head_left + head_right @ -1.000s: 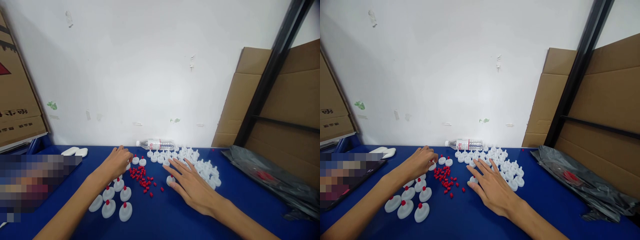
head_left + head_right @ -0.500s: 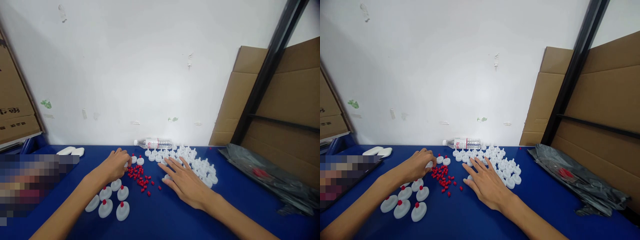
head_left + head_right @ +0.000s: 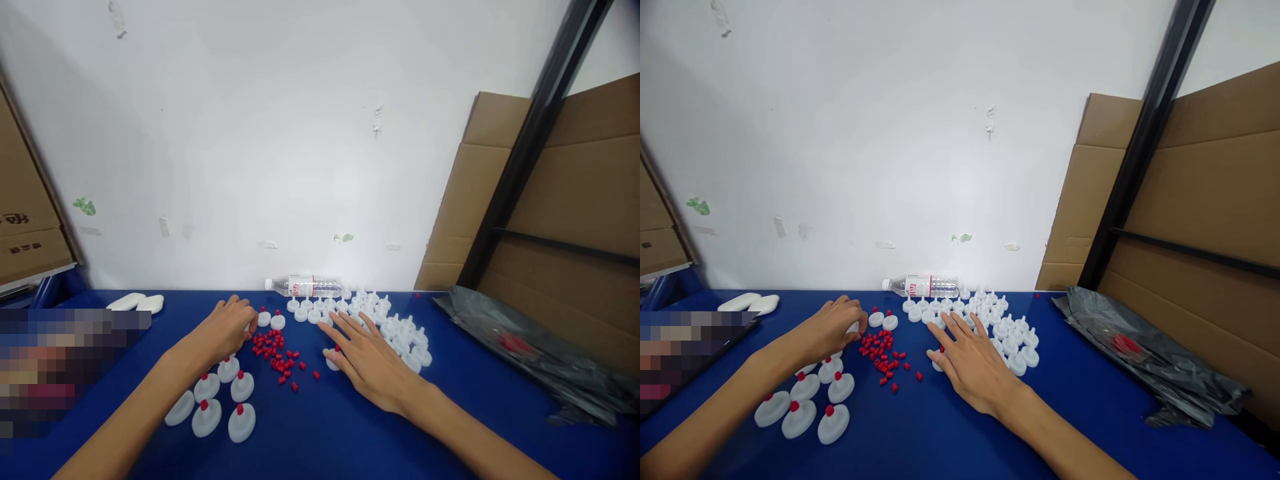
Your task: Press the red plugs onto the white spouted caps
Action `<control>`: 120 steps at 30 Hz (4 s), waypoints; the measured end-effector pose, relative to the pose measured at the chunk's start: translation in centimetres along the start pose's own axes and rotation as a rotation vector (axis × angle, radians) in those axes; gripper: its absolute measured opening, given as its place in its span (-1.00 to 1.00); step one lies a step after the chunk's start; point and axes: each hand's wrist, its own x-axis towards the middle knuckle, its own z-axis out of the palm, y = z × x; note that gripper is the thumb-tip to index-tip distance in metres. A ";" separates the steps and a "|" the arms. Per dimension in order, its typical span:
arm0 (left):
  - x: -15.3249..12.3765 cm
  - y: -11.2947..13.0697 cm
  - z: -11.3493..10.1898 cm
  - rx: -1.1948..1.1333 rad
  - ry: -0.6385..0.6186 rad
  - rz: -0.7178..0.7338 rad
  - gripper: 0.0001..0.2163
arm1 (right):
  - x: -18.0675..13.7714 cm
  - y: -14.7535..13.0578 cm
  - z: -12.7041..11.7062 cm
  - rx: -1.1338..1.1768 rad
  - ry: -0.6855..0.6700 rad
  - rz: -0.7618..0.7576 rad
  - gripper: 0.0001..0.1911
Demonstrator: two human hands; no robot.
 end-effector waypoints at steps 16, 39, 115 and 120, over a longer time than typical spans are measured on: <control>0.0 2.2 -1.2 -0.090 0.270 0.128 -0.80 | -0.2 0.5 -0.3 0.006 0.031 0.019 -0.39; -0.3 6.8 0.3 -0.066 0.727 0.427 -0.79 | -0.6 0.0 -1.3 -0.029 0.328 -0.209 -0.71; 0.3 1.0 -0.4 0.241 0.133 0.076 -0.64 | -0.6 0.3 -0.8 0.183 0.364 -0.252 -0.73; 0.5 0.7 0.2 0.271 0.144 0.073 -0.69 | -0.2 0.8 -0.8 0.080 0.401 -0.108 -0.71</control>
